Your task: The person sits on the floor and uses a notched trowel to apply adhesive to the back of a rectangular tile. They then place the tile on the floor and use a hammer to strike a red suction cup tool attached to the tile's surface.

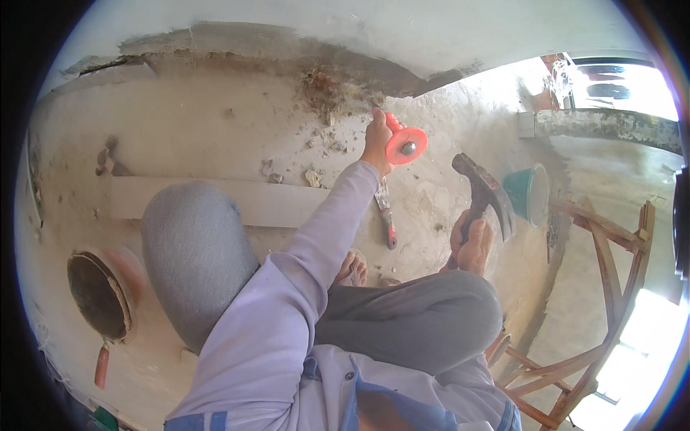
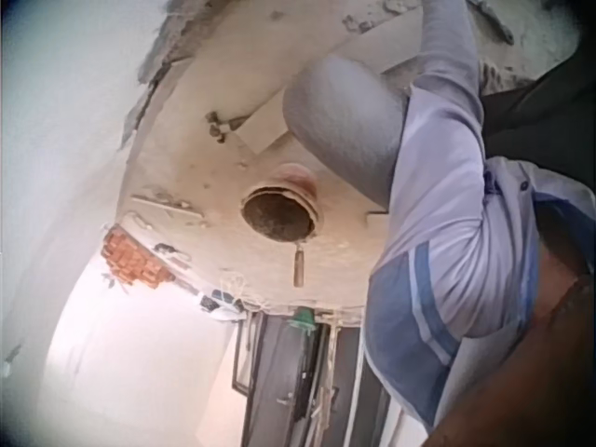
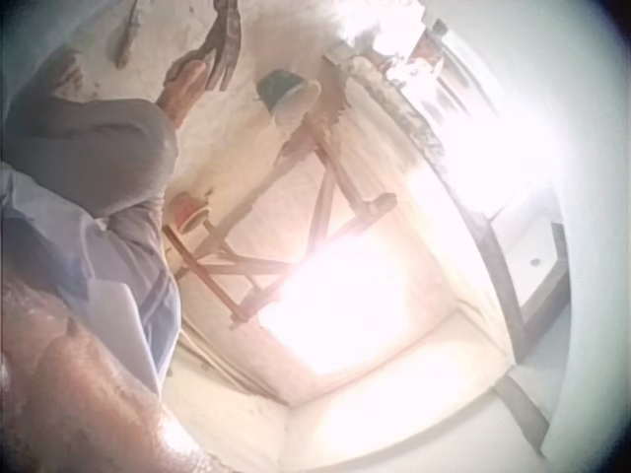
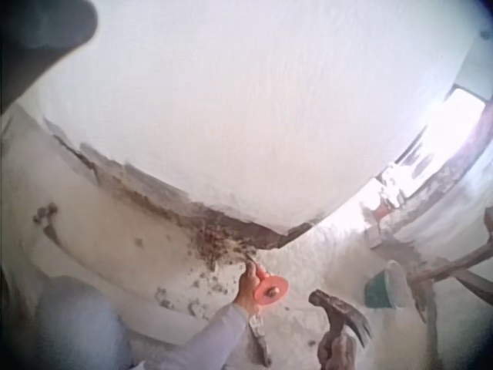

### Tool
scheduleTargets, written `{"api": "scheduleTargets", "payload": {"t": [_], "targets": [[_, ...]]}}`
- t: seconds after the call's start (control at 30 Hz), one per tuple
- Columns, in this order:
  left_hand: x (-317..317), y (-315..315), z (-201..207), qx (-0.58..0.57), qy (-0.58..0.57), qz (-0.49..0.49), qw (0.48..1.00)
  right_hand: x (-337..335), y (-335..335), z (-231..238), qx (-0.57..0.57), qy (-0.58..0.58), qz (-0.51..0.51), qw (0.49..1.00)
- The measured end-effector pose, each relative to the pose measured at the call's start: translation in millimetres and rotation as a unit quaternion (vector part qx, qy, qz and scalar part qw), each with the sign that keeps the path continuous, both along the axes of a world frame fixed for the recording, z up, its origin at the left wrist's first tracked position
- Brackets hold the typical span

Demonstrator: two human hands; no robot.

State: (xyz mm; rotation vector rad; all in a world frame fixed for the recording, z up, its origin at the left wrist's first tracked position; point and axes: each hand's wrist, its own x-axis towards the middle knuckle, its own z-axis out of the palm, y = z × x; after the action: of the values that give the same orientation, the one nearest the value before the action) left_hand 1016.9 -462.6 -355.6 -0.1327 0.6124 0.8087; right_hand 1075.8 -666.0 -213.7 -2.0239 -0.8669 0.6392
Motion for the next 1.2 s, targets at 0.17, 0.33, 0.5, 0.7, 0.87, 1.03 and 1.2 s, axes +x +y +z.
{"api": "scheduleTargets", "payload": {"t": [0.17,0.33,0.5,0.7,0.87,1.03,1.2], "targets": [[25.9,-14.4,-2.9,0.057,0.045,-0.010,0.997,-1.5,0.9,0.9,-0.001,-0.012,0.007,1.000],[50.1,-25.9,-2.6,0.055,0.078,-0.034,0.995,11.0,-8.5,-3.3,0.027,0.068,-0.041,0.996],[64.6,-26.0,-24.2,0.073,0.182,-0.093,0.976,9.9,9.4,-32.7,0.146,0.233,-0.148,0.950],[109.9,-17.8,-54.7,0.118,0.191,-0.215,0.950,59.6,-2.5,-63.1,0.198,0.313,-0.217,0.903],[127.8,-11.6,-74.3,0.097,0.231,-0.176,0.952,79.7,-5.5,-98.2,0.243,0.377,-0.267,0.853],[129.7,-9.2,-80.9,0.088,0.235,-0.155,0.956,87.8,-5.3,-122.8,0.227,0.402,-0.271,0.845],[138.5,-10.2,-82.0,0.129,0.223,-0.156,0.954,94.6,-3.6,-126.9,0.211,0.414,-0.275,0.842]]}}
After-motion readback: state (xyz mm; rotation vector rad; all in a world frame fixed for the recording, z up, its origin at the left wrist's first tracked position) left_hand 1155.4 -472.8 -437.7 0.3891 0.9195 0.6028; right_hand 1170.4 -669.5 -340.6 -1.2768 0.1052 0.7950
